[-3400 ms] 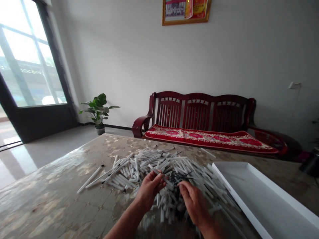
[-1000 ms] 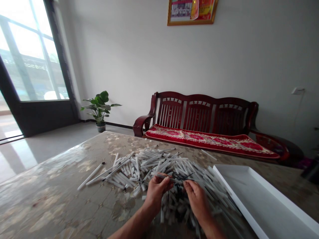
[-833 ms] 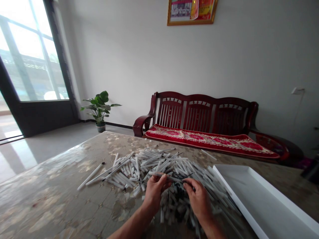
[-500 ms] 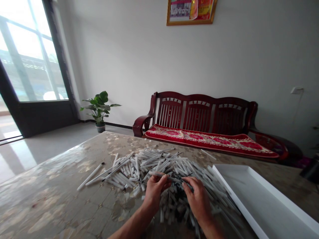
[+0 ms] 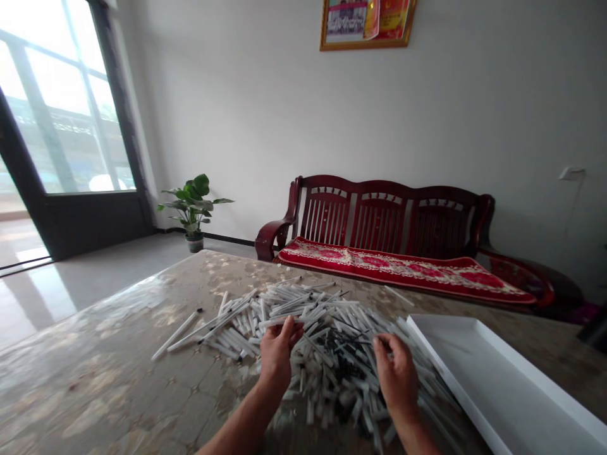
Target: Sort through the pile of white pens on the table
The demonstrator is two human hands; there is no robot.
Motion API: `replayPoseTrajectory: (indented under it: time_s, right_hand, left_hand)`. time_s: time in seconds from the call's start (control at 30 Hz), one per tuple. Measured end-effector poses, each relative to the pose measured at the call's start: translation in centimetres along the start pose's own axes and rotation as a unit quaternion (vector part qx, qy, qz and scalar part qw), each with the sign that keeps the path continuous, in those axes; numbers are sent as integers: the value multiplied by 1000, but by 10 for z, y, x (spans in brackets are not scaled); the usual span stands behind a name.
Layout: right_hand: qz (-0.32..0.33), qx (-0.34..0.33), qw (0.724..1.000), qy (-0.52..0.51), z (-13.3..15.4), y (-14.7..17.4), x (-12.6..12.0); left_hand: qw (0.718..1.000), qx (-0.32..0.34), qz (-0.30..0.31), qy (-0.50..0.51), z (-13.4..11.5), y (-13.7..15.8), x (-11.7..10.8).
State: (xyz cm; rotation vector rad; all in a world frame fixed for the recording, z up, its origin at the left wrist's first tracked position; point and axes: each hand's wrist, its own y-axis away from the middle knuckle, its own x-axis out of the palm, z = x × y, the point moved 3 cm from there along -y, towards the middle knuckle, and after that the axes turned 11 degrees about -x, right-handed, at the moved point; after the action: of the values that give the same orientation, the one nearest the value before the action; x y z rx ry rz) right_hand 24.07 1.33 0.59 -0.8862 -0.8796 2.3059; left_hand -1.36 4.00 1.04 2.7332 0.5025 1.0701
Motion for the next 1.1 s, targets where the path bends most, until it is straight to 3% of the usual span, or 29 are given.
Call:
replayPoseTrajectory:
  time_s: [0.17, 0.3, 0.43, 0.6, 0.7, 0.83, 0.93, 1.1]
  right_hand:
    - [4, 8, 1000, 25, -6, -2, 2]
    - [43, -68, 996, 42, 6, -2, 4]
    - [99, -102, 989, -33, 30, 3, 8]
    - [236, -78, 964, -92, 53, 10, 16]
    - [267, -41, 958, -102, 54, 9, 17]
    - [296, -17, 946, -129, 50, 10, 21]
    - [278, -48, 954, -100, 48, 12, 22]
    - [137, -127, 982, -16, 38, 10, 13]
  left_hand:
    - [998, -12, 33, -53, 8, 6, 5]
    - [989, -26, 98, -107, 21, 18, 16]
    - [981, -58, 136, -128, 32, 27, 21]
    - [969, -46, 187, -155, 31, 32, 23]
    - [973, -28, 197, -116, 22, 33, 22]
    - [979, -54, 184, -63, 15, 31, 20]
    - [984, -78, 152, -48, 16, 25, 17]
    - [995, -64, 74, -23, 15, 8, 5]
